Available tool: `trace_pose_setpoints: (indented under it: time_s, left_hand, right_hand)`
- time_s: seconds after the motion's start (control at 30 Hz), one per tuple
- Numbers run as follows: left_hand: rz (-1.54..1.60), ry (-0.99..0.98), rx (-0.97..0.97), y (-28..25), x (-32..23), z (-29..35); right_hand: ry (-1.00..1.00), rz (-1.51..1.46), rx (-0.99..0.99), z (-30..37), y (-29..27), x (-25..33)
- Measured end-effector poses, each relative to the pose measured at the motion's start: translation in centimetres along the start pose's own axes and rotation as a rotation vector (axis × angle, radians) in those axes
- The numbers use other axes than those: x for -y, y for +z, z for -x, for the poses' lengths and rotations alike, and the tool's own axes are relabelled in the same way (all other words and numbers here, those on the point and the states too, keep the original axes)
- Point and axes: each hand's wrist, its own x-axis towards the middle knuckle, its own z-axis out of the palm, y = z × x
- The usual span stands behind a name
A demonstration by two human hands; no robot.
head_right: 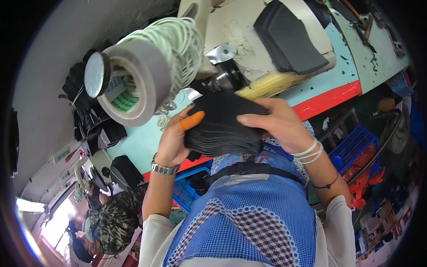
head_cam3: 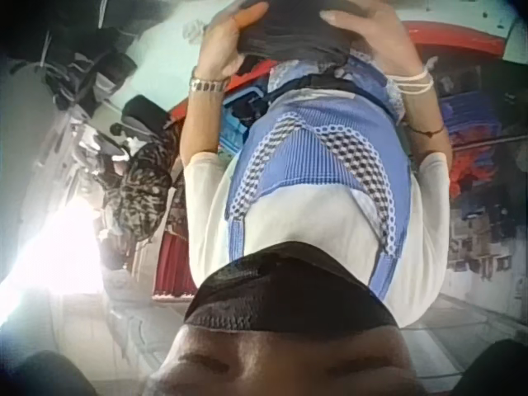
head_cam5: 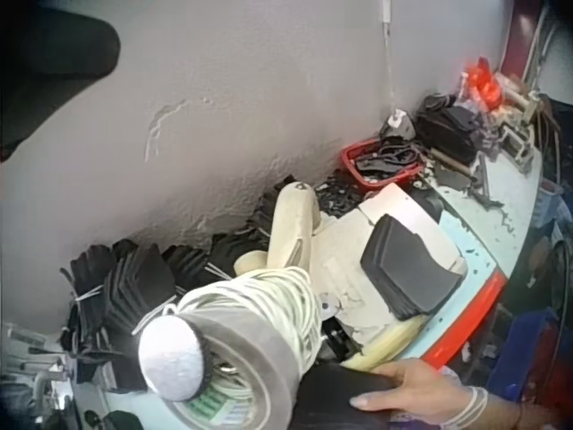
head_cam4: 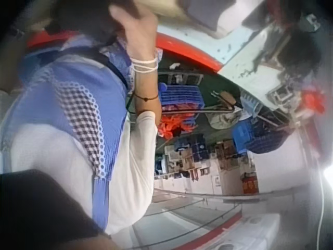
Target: Processing and stitching individual shoe components using an industrial machine.
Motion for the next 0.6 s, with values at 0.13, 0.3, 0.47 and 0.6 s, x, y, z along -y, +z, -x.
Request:
trace_pose_setpoints:
  time_s: [0.13, 0.3, 0.47, 0.6]
  left_hand:
    - [0.022, -0.026, -0.032, -1.3, 0.8, -0.2]
    - [-0.050, 0.001, -0.062, -1.4, 0.4, -0.4]
    - [-0.234, 0.103, -0.137, -2.5, 2.6, -1.5]
    - [-0.103, 0.099, -0.109, -2.7, 1.4, -0.5]
  right_hand:
    - [-0.081, 0.000, -0.011, 0.1, -0.4, -0.3]
    - [-0.169, -0.042, -0.125, 0.3, 0.6, -0.7]
    - [-0.170, -0.049, -0.153, 1.1, 0.2, -0.4]
    - [-0.213, -0.050, -0.166, 0.6, 0.8, -1.0]
